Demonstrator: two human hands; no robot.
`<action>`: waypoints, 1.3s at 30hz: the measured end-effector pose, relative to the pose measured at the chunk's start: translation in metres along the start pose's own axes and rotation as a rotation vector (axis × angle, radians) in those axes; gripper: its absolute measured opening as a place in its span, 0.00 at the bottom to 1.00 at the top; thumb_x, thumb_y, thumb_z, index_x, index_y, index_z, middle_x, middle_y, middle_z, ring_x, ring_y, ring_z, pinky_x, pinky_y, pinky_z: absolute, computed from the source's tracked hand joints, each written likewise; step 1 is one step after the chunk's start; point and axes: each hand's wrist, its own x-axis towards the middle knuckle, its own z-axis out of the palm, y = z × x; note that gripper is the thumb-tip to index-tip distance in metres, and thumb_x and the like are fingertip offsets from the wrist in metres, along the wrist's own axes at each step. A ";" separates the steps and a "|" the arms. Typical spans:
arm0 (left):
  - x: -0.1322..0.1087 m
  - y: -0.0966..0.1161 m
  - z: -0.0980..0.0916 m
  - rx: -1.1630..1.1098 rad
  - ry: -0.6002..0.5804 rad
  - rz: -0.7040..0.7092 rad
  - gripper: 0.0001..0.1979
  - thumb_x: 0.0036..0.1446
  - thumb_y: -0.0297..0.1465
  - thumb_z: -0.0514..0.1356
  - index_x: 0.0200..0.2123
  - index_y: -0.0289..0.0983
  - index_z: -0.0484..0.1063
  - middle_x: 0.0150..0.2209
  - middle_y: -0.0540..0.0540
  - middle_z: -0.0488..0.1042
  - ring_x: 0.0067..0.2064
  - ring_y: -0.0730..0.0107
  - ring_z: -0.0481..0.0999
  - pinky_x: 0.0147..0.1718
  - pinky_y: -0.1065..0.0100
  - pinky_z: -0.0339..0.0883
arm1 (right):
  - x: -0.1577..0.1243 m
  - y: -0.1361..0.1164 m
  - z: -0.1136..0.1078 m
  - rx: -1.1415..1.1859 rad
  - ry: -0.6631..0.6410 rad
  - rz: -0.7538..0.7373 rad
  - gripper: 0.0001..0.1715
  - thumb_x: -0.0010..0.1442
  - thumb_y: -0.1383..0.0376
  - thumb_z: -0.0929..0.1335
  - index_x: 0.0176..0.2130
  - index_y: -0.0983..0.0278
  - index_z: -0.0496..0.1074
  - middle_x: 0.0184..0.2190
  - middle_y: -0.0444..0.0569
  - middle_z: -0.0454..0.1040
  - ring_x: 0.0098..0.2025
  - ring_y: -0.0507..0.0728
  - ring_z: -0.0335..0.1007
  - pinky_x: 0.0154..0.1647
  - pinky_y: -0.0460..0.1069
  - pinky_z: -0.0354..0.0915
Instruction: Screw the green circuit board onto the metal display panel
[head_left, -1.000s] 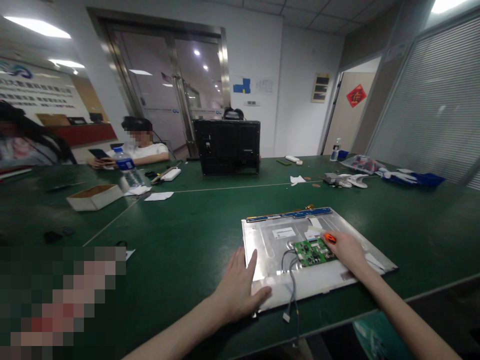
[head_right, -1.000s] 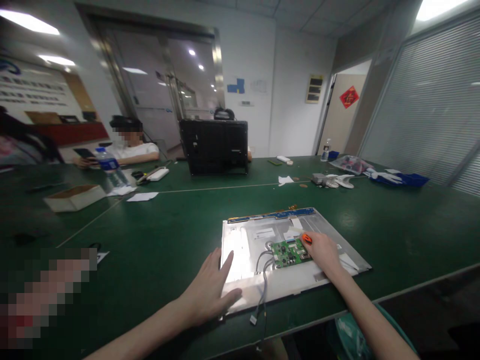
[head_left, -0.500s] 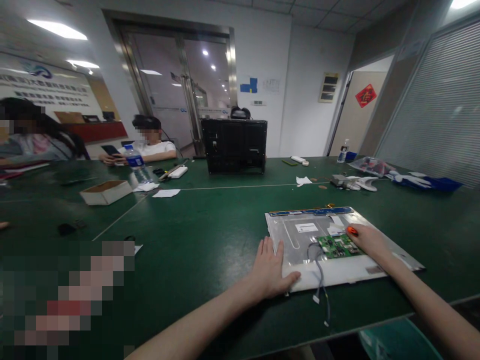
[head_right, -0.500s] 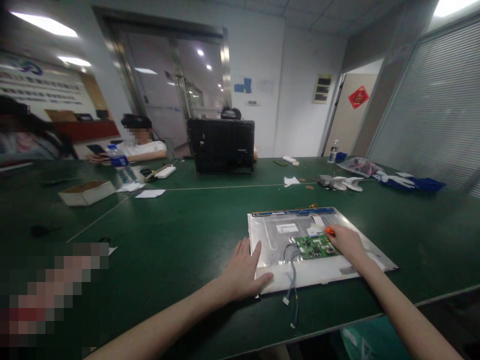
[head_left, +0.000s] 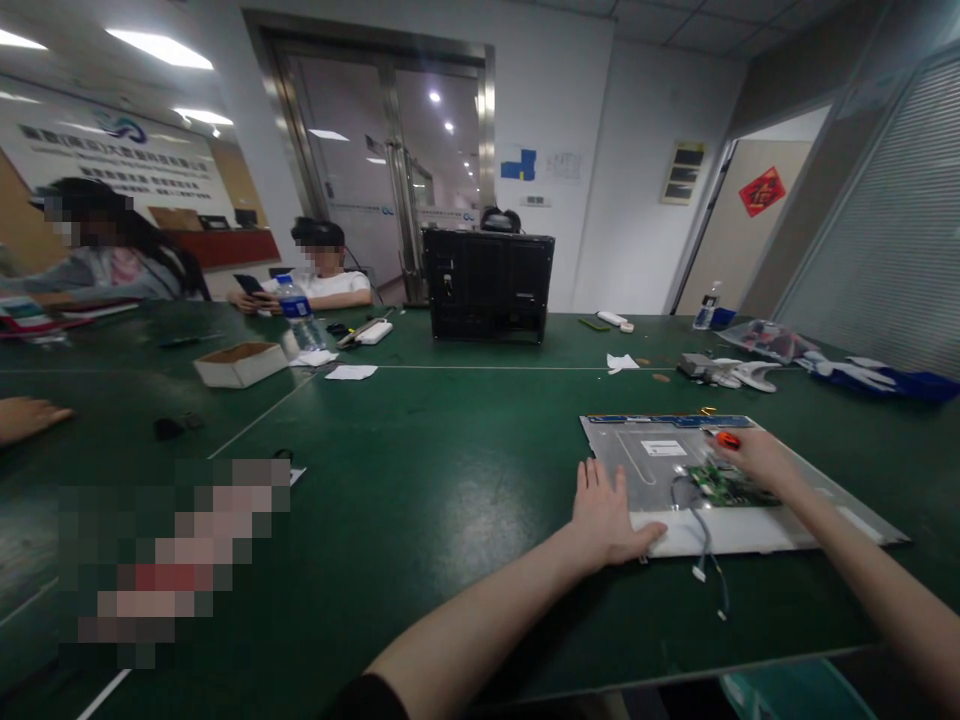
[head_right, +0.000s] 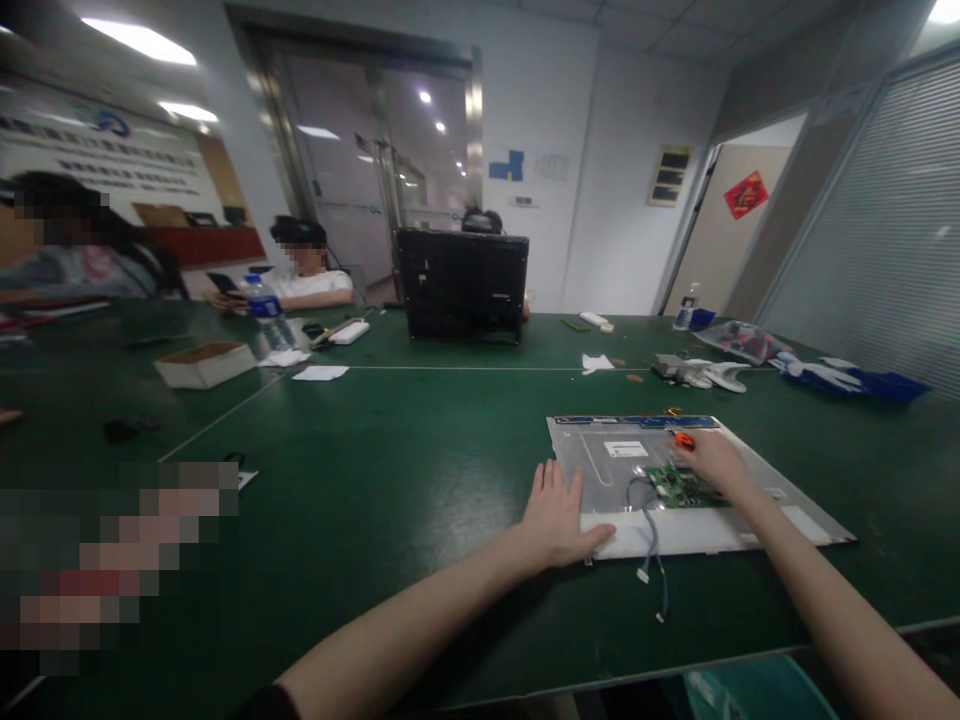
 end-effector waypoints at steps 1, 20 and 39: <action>0.003 0.000 0.001 -0.017 -0.003 0.017 0.54 0.59 0.61 0.50 0.72 0.23 0.47 0.73 0.23 0.44 0.73 0.31 0.41 0.70 0.43 0.36 | -0.002 -0.004 0.001 0.014 -0.044 -0.023 0.25 0.63 0.50 0.64 0.25 0.62 0.76 0.22 0.52 0.78 0.27 0.60 0.74 0.29 0.49 0.61; -0.002 0.011 0.006 -0.077 -0.023 0.154 0.62 0.51 0.64 0.56 0.70 0.19 0.46 0.72 0.20 0.43 0.74 0.36 0.43 0.70 0.44 0.38 | -0.022 -0.009 0.009 0.032 -0.204 -0.095 0.10 0.60 0.64 0.65 0.33 0.63 0.76 0.33 0.56 0.82 0.36 0.62 0.78 0.34 0.50 0.64; 0.022 0.024 0.003 -0.083 -0.097 0.200 0.58 0.53 0.63 0.56 0.71 0.24 0.49 0.73 0.25 0.44 0.74 0.42 0.45 0.71 0.50 0.41 | 0.000 0.003 0.025 0.014 -0.205 -0.101 0.08 0.58 0.71 0.67 0.34 0.64 0.78 0.36 0.60 0.82 0.38 0.66 0.79 0.35 0.52 0.65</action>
